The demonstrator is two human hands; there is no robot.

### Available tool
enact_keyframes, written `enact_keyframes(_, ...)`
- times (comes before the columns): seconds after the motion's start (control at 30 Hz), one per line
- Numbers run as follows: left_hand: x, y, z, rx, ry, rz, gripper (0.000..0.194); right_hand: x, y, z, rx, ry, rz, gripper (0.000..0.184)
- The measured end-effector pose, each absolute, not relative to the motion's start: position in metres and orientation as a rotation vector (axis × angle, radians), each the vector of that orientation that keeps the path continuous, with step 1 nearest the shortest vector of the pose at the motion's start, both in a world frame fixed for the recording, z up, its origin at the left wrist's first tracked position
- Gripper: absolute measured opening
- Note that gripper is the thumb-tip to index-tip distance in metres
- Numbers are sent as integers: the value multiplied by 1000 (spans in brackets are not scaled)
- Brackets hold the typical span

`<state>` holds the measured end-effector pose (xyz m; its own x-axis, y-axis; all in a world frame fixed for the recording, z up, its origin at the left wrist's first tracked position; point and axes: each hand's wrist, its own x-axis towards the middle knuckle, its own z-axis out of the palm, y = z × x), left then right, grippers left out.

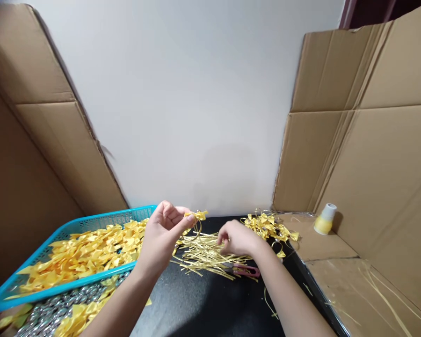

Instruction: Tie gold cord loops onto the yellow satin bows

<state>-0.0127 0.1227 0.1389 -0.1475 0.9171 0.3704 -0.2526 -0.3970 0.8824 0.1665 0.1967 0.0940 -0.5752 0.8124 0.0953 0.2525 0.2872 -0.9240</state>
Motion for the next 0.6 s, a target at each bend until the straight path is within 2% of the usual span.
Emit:
enact_keyframes(0.07,-12,122,140,1234,884,1632,46,169,191,109,-975,-1860,1106,10)
enact_keyframes(0.13,-10,121,140,1236,907,1585,47,168,181,126,-893,-1727,950,19)
enact_keyframes(0.27,-6,122,137,1224,892,1535,46,154,161,143,-699,-1685,1059,18)
enact_keyframes(0.6,-7,120,140,1159,811,1443,46,148,156,142,-709,-1635,1191,29)
